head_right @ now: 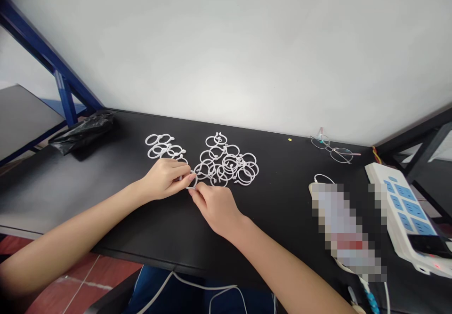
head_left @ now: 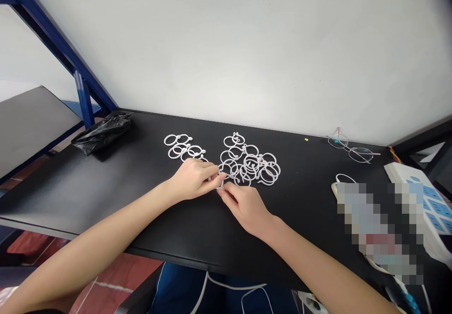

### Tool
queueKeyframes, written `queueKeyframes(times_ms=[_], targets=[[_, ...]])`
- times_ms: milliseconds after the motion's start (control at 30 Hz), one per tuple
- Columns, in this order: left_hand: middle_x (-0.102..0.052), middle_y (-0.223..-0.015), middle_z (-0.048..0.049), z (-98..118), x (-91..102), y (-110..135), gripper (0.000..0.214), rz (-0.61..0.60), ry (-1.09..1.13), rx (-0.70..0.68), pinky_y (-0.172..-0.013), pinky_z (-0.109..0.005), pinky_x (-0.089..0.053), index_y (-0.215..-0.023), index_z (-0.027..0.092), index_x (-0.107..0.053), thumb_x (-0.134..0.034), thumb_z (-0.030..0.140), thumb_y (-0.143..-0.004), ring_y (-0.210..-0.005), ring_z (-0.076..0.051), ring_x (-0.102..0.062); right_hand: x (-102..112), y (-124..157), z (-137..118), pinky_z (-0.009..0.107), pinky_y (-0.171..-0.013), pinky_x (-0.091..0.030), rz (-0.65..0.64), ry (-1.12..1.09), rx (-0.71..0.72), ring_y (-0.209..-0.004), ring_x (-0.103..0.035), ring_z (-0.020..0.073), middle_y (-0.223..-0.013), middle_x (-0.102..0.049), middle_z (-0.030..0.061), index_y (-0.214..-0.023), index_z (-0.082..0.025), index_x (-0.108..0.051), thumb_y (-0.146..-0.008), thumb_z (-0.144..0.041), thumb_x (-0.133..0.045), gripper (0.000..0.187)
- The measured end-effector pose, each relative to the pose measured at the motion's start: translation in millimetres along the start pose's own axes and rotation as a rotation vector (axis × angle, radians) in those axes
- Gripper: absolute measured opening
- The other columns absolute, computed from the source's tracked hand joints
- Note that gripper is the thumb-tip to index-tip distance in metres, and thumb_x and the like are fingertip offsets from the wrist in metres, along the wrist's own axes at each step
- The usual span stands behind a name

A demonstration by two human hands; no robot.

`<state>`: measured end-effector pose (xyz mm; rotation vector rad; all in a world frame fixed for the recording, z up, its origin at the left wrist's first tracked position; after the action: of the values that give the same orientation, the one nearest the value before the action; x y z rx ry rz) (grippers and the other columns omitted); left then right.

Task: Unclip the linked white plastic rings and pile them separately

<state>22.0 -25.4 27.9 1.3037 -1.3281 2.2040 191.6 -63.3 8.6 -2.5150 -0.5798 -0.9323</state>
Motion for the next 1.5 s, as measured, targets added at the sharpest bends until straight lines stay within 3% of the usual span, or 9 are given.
queueKeyframes(times_ms=[133, 200, 267, 500, 767, 1033, 1233, 1500], targets=[[-0.053, -0.051, 0.0034, -2.0, 1.4, 1.7, 0.039, 0.001, 0.052, 0.019, -0.048, -0.022, -0.034, -0.086, 0.013, -0.064, -0.037, 0.036, -0.101, -0.042, -0.01, -0.046, 1.7, 1.3, -2.4, 0.023, -0.046, -0.029, -0.011, -0.072, -0.008, -0.045, -0.038, 0.0093, -0.055, -0.041, -0.0057, -0.069, -0.022, -0.039, -0.1, -0.028, -0.041, 0.032], [-0.054, -0.051, 0.0033, -3.1, 2.6, 3.1, 0.05, -0.016, 0.148, 0.034, -0.05, -0.022, -0.037, -0.107, 0.01, -0.064, -0.027, 0.043, -0.103, -0.044, -0.011, -0.048, 2.2, 2.8, -3.6, 0.023, -0.047, -0.03, 0.002, -0.148, 0.013, -0.047, -0.037, 0.0093, -0.057, -0.039, -0.0058, -0.071, -0.022, -0.039, -0.101, -0.028, -0.039, 0.03], [-0.051, -0.049, 0.0045, -3.9, 3.7, 4.1, 0.056, -0.052, 0.268, 0.072, -0.05, -0.022, -0.038, -0.114, 0.01, -0.063, -0.023, 0.047, -0.103, -0.043, -0.011, -0.046, 1.9, 4.6, -4.1, 0.023, -0.048, -0.03, 0.024, -0.216, 0.036, -0.047, -0.035, 0.0091, -0.058, -0.037, -0.0064, -0.073, -0.022, -0.039, -0.101, -0.028, -0.038, 0.028], [-0.051, -0.058, 0.0031, -4.1, 5.2, 1.0, 0.034, -0.231, 0.545, 0.193, -0.053, -0.022, -0.035, -0.08, 0.014, -0.06, -0.038, 0.034, -0.096, -0.049, -0.009, -0.041, -1.4, 6.4, -3.6, 0.023, -0.053, -0.035, -0.01, -0.253, 0.035, -0.05, -0.044, 0.0097, -0.061, -0.046, -0.0053, -0.081, -0.022, -0.044, -0.101, -0.028, -0.038, 0.022], [-0.049, -0.059, 0.0037, -5.5, 2.2, 1.8, 0.024, -0.233, 0.601, 0.248, -0.054, -0.022, -0.033, -0.082, 0.014, -0.059, -0.039, 0.023, -0.09, -0.051, -0.009, -0.039, -0.4, 4.1, -4.7, 0.024, -0.056, -0.037, -0.037, -0.232, -0.009, -0.052, -0.047, 0.0113, -0.063, -0.049, -0.0042, -0.082, -0.022, -0.042, -0.102, -0.027, -0.034, 0.022], [-0.048, -0.054, 0.0053, -4.5, 0.0, 1.7, 0.029, -0.252, 0.687, 0.293, -0.053, -0.02, -0.035, -0.083, 0.014, -0.058, -0.054, 0.041, -0.091, -0.049, -0.008, -0.04, -1.1, 4.3, -3.3, 0.024, -0.058, -0.039, -0.023, -0.233, 0.006, -0.054, -0.049, 0.0112, -0.066, -0.052, -0.0034, -0.092, -0.02, -0.049, -0.102, -0.027, -0.033, 0.02], [-0.047, -0.057, 0.0033, -2.7, 1.2, 0.0, 0.044, -0.241, 0.623, 0.322, -0.052, -0.021, -0.032, -0.074, 0.013, -0.057, -0.036, 0.043, -0.098, -0.051, -0.008, -0.038, -0.8, 4.1, -2.4, 0.024, -0.057, -0.036, -0.016, -0.253, -0.008, -0.051, -0.044, 0.0099, -0.063, -0.049, -0.0046, -0.086, -0.021, -0.047, -0.103, -0.029, -0.035, 0.022], [-0.051, -0.06, 0.0022, -2.6, 0.2, 0.3, 0.04, -0.222, 0.591, 0.345, -0.053, -0.021, -0.035, -0.075, 0.013, -0.058, -0.038, 0.041, -0.096, -0.051, -0.008, -0.041, -0.6, 3.6, -1.0, 0.025, -0.051, -0.029, 0.042, -0.243, -0.016, -0.048, -0.034, 0.0091, -0.057, -0.036, -0.0066, -0.076, -0.021, -0.045, -0.102, -0.03, -0.037, 0.029]])
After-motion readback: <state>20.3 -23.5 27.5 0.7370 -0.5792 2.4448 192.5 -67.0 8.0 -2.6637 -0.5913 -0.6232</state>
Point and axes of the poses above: each hand's wrist, its own y-axis away from the middle knuckle, its own x-axis out of the back of the hand, z = x × y, the point moved 2 cm from there along -y, towards the middle knuckle
